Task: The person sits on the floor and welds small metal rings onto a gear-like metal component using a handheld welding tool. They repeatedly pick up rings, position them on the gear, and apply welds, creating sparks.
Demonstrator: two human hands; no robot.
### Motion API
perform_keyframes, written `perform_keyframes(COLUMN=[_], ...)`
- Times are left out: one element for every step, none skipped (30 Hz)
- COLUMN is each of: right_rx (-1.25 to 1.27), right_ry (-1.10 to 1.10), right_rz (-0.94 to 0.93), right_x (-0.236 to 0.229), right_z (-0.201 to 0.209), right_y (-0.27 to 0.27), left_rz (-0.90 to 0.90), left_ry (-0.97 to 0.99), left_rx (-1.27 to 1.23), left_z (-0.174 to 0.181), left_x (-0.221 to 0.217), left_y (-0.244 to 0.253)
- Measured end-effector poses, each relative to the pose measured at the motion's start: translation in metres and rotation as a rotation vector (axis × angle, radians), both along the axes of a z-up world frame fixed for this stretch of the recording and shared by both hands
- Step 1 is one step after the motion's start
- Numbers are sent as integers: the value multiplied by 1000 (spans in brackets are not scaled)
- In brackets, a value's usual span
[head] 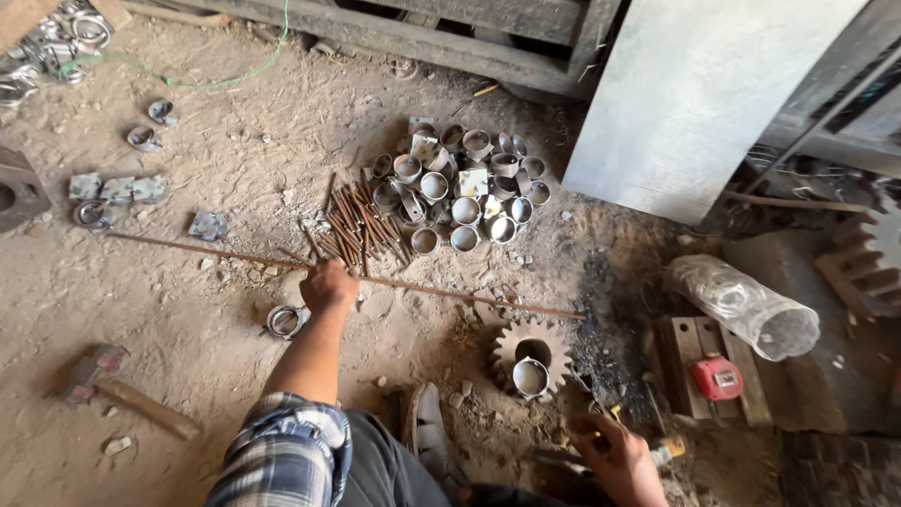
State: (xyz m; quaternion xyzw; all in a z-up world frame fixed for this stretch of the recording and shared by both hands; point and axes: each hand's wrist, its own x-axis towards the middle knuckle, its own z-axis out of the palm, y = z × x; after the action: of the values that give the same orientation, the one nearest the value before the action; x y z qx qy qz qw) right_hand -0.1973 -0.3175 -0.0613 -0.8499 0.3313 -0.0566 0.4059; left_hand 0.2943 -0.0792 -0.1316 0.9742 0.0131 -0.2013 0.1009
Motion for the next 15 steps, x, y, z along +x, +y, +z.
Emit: perform_keyframes(right_rx=[15, 28, 35, 40, 44, 53, 61, 72, 91, 107, 122, 122, 121, 121, 141], right_ry=[-25, -48, 7, 63, 118, 130, 142, 149, 147, 143, 139, 150, 162, 171, 186], right_rz=[14, 25, 13, 0, -14, -19, -24, -32, -29, -33, -36, -43, -50, -59, -72], right_x=[0, -1, -1, -2, -2, -1, -2, 0, 2, 1, 0, 0, -1, 0, -1], right_z=[-4, -6, -9, -10, -10, -10, -8, -9, -8, -7, -7, -7, -8, -10, -10], right_y=[-1, -4, -5, -7, -9, -9, -9, -8, -7, -6, -7, -9, -10, -11, -11], left_rz=[2, 2, 1, 8, 14, 21, 33, 43, 53, 52, 50, 45, 47, 48, 49], left_ry=[-32, -62, -93, -97, -102, -110, -101, -98, -94, -105, -117, -129, -128, -129, -130], left_rx=[35, 68, 101, 93, 84, 77, 78, 80, 82, 71, 59, 44, 53, 61, 70], left_z=[-4, -8, -14, -21, -28, -37, -47, -56, -65, -73, -80, -86, -90, -90, -88], left_x=[7, 13, 18, 24, 30, 37, 40, 45, 49, 53, 55, 57, 58, 61, 61], left_y=[-1, -4, -6, -7, -7, -5, -5, -7, -5, -5, -3, -4, -3, -3, -7])
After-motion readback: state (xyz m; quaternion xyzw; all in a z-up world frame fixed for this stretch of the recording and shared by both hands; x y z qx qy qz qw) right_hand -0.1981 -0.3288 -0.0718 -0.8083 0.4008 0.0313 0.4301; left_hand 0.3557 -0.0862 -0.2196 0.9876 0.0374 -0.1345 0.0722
